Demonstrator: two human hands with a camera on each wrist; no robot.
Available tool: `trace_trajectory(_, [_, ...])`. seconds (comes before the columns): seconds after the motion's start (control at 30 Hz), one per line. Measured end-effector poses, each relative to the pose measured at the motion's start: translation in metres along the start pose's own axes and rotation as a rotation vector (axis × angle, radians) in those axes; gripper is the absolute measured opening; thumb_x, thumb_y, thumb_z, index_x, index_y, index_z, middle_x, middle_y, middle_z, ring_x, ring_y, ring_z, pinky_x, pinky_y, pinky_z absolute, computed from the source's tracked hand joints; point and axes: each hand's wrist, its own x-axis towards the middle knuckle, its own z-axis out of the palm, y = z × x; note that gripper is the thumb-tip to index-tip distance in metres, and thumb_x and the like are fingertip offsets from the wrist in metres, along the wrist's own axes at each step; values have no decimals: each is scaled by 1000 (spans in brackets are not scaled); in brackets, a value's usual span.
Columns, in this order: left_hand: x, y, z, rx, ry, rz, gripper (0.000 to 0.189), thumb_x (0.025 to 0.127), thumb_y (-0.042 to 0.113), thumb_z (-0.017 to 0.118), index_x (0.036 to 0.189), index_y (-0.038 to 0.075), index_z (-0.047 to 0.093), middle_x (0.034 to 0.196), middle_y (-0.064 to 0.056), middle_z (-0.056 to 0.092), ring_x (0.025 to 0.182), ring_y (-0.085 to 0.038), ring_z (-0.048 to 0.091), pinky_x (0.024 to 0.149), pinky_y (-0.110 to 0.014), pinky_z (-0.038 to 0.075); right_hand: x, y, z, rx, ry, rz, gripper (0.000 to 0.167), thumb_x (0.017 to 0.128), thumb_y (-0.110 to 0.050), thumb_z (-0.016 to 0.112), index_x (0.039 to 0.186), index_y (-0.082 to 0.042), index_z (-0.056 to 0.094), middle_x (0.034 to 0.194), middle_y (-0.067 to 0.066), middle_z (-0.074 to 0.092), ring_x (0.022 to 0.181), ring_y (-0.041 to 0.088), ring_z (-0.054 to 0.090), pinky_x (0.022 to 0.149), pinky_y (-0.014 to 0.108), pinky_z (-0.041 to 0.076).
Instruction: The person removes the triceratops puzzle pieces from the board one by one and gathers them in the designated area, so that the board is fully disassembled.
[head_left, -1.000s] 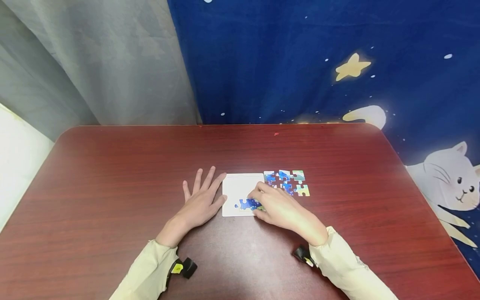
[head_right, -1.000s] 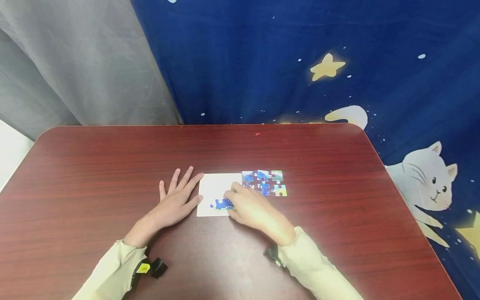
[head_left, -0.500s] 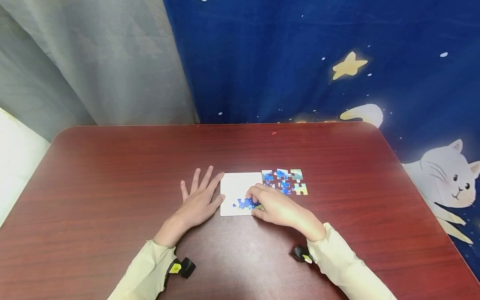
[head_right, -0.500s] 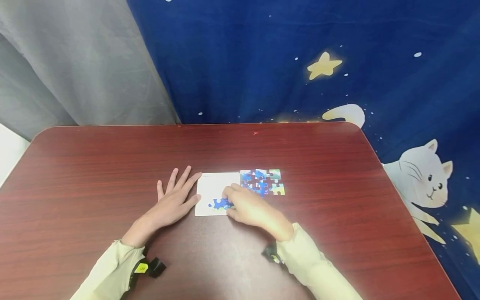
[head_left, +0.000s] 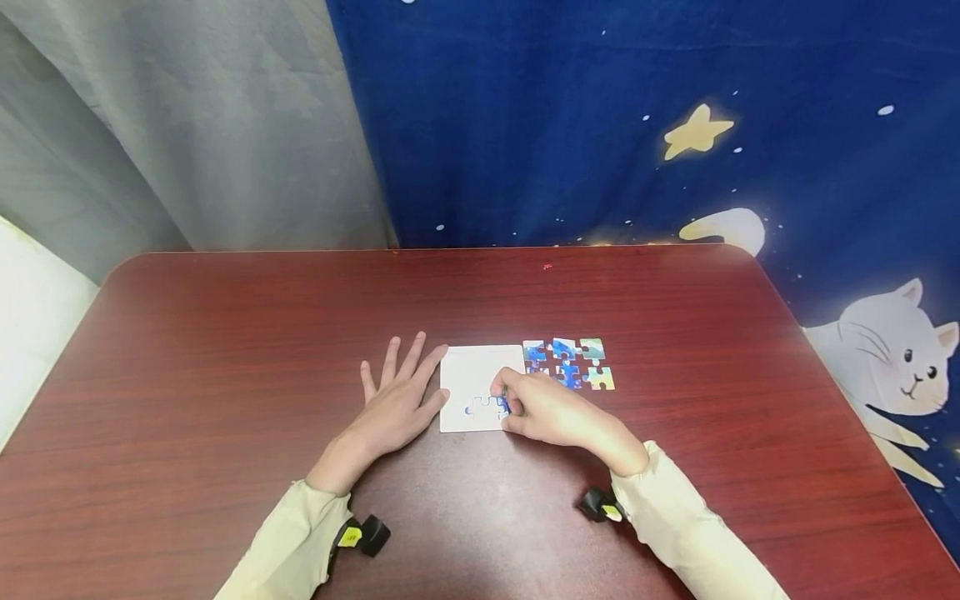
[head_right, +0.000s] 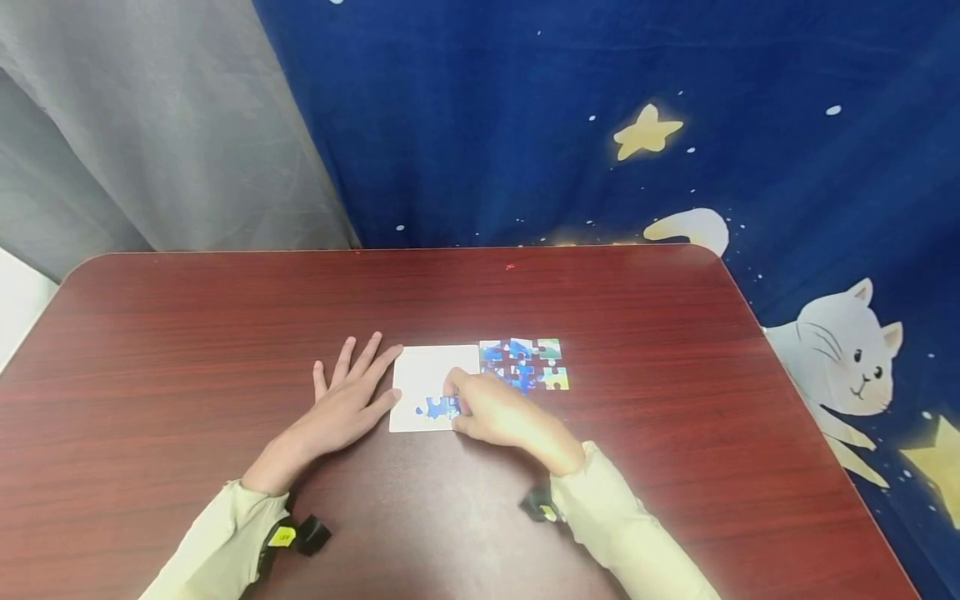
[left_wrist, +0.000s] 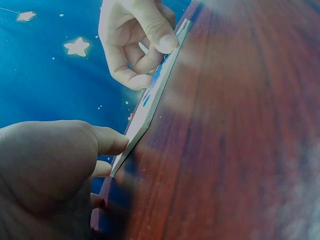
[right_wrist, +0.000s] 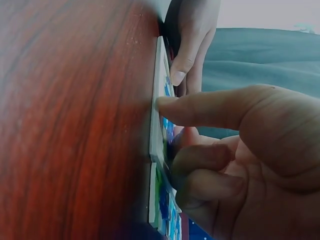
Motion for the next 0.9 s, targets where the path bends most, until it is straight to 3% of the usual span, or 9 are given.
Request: trace_trajectory(0.9, [1, -1, 1, 3, -5, -1, 59, 94, 37, 48, 148, 23, 27, 155, -9, 7, 139, -33, -10, 96, -66, -12, 1, 1, 3, -25, 20, -2, 29, 81, -8, 70, 102, -7, 51, 75, -3, 47, 64, 12, 42, 58, 26, 38])
